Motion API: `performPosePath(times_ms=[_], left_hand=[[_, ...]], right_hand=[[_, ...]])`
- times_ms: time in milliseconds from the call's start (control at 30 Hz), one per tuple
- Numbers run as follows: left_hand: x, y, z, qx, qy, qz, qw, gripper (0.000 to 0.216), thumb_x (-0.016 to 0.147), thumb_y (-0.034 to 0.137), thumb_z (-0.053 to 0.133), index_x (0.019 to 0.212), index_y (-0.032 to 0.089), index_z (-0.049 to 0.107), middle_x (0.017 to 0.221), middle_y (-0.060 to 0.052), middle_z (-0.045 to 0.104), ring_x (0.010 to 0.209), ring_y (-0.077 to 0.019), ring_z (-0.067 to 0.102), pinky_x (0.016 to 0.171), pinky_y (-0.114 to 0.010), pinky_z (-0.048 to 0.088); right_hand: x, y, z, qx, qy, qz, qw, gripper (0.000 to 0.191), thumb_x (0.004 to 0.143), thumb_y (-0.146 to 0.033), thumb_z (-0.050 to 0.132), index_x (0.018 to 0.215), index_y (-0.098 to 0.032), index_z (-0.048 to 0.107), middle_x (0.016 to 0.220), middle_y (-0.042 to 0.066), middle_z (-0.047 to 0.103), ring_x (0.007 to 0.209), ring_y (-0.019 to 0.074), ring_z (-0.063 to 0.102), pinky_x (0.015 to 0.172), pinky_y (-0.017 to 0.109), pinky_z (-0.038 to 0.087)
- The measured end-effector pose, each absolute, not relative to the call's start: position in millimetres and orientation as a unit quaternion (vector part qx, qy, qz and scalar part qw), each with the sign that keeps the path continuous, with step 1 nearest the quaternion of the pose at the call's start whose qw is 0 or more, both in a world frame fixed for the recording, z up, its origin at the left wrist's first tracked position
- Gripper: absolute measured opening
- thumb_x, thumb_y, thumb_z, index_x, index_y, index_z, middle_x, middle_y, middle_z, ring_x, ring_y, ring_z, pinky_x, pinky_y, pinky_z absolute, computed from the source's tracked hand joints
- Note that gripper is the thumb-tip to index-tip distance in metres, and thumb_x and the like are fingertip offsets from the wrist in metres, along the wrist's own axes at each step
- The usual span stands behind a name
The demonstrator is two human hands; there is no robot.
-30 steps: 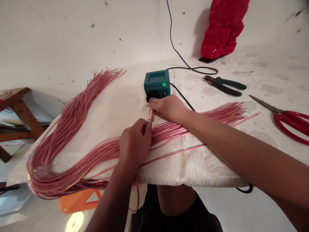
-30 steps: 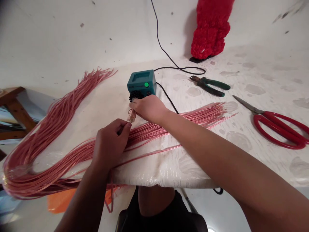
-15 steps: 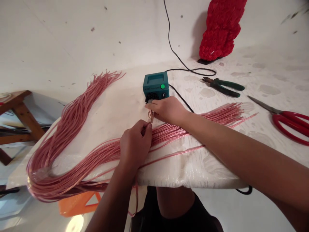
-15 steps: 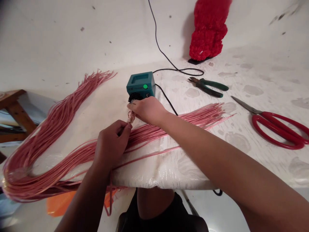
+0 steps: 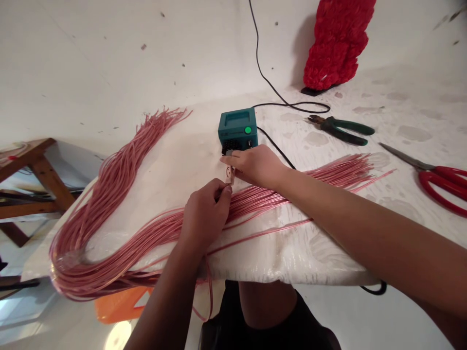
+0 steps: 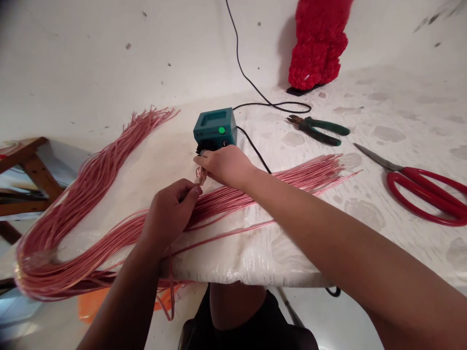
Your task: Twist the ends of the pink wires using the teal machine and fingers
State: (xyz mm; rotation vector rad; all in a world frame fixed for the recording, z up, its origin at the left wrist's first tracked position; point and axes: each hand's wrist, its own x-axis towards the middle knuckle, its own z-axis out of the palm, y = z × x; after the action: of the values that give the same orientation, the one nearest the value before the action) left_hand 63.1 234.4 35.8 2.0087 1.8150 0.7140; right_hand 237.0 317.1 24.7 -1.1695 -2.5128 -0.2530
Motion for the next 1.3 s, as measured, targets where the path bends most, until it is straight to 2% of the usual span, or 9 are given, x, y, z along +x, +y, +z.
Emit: performPosePath(times_ms=[367, 500, 633, 700, 767, 867, 1000, 1133, 1300], left_hand=[[67.5, 231.7, 32.0, 0.698, 0.646, 0.275, 0.139, 0.021, 0.094, 0.034, 0.055, 0.084, 0.021, 0.068, 0.069, 0.000, 0.067, 0.066, -0.0176, 0.056, 0.064, -0.030, 0.035], [67.9, 231.4, 31.5, 0.696, 0.650, 0.271, 0.141, 0.022, 0.095, 0.034, 0.053, 0.081, 0.022, 0.065, 0.067, 0.001, 0.064, 0.065, -0.0172, 0.054, 0.064, -0.029, 0.035], [67.5, 230.6, 30.9, 0.698, 0.649, 0.270, 0.140, 0.022, 0.096, 0.033, 0.053, 0.079, 0.022, 0.062, 0.065, 0.002, 0.062, 0.063, -0.0168, 0.053, 0.063, -0.028, 0.032], [67.2, 230.3, 30.7, 0.696, 0.651, 0.270, 0.141, 0.021, 0.096, 0.032, 0.052, 0.079, 0.023, 0.062, 0.063, 0.002, 0.061, 0.062, -0.0168, 0.053, 0.062, -0.028, 0.030], [67.2, 229.7, 30.6, 0.693, 0.653, 0.271, 0.142, 0.022, 0.096, 0.031, 0.052, 0.079, 0.023, 0.062, 0.063, 0.002, 0.061, 0.061, -0.0170, 0.053, 0.061, -0.028, 0.029], [67.6, 228.5, 30.5, 0.691, 0.653, 0.276, 0.143, 0.022, 0.096, 0.033, 0.052, 0.079, 0.023, 0.062, 0.064, 0.002, 0.061, 0.064, -0.0173, 0.054, 0.063, -0.028, 0.030], [68.1, 227.4, 30.5, 0.692, 0.652, 0.276, 0.139, 0.024, 0.097, 0.035, 0.051, 0.080, 0.022, 0.063, 0.066, 0.002, 0.061, 0.065, -0.0172, 0.054, 0.064, -0.027, 0.032], [68.2, 227.9, 30.0, 0.698, 0.651, 0.272, 0.122, 0.023, 0.096, 0.036, 0.051, 0.084, 0.022, 0.064, 0.067, 0.001, 0.061, 0.067, -0.0179, 0.055, 0.065, -0.028, 0.035], [70.3, 229.0, 30.0, 0.699, 0.658, 0.268, 0.087, 0.023, 0.095, 0.035, 0.051, 0.084, 0.021, 0.066, 0.059, 0.003, 0.055, 0.060, -0.0161, 0.051, 0.060, -0.027, 0.035]], right_hand=[[237.8, 317.4, 24.0, -0.420, -0.885, -0.095, 0.177, 0.041, 0.100, -0.028, 0.052, 0.140, -0.029, 0.062, 0.116, 0.003, 0.077, 0.079, 0.0204, 0.069, 0.054, 0.033, 0.017], [238.1, 316.3, 24.9, -0.425, -0.883, -0.091, 0.174, 0.040, 0.100, -0.029, 0.051, 0.139, -0.027, 0.062, 0.113, 0.005, 0.077, 0.077, 0.0208, 0.068, 0.054, 0.033, 0.017], [241.7, 311.8, 29.3, -0.400, -0.897, -0.077, 0.172, 0.054, 0.097, -0.024, 0.050, 0.151, -0.026, 0.051, 0.121, 0.005, 0.074, 0.073, 0.0197, 0.065, 0.053, 0.033, 0.020], [244.2, 310.2, 32.3, -0.387, -0.900, -0.075, 0.186, 0.058, 0.096, -0.023, 0.048, 0.154, -0.023, 0.046, 0.121, 0.007, 0.071, 0.077, 0.0209, 0.065, 0.053, 0.033, 0.025], [247.5, 310.7, 35.1, -0.386, -0.891, -0.090, 0.223, 0.054, 0.095, -0.021, 0.047, 0.149, -0.019, 0.051, 0.120, 0.010, 0.068, 0.090, 0.0240, 0.065, 0.060, 0.034, 0.034], [255.7, 316.2, 37.1, -0.420, -0.846, -0.138, 0.296, 0.044, 0.093, -0.017, 0.047, 0.134, -0.015, 0.060, 0.119, 0.014, 0.064, 0.104, 0.0294, 0.059, 0.080, 0.039, 0.042], [268.2, 327.6, 33.1, -0.471, -0.802, -0.162, 0.329, 0.038, 0.090, -0.015, 0.048, 0.124, -0.015, 0.064, 0.124, 0.016, 0.062, 0.113, 0.0339, 0.053, 0.095, 0.046, 0.039], [271.2, 332.5, 28.1, -0.478, -0.811, -0.144, 0.305, 0.037, 0.089, -0.013, 0.049, 0.124, -0.013, 0.063, 0.130, 0.018, 0.060, 0.118, 0.0352, 0.053, 0.099, 0.048, 0.037], [268.8, 331.8, 29.0, -0.492, -0.808, -0.128, 0.297, 0.039, 0.092, -0.014, 0.048, 0.129, -0.011, 0.058, 0.135, 0.016, 0.056, 0.127, 0.0359, 0.050, 0.102, 0.049, 0.036]])
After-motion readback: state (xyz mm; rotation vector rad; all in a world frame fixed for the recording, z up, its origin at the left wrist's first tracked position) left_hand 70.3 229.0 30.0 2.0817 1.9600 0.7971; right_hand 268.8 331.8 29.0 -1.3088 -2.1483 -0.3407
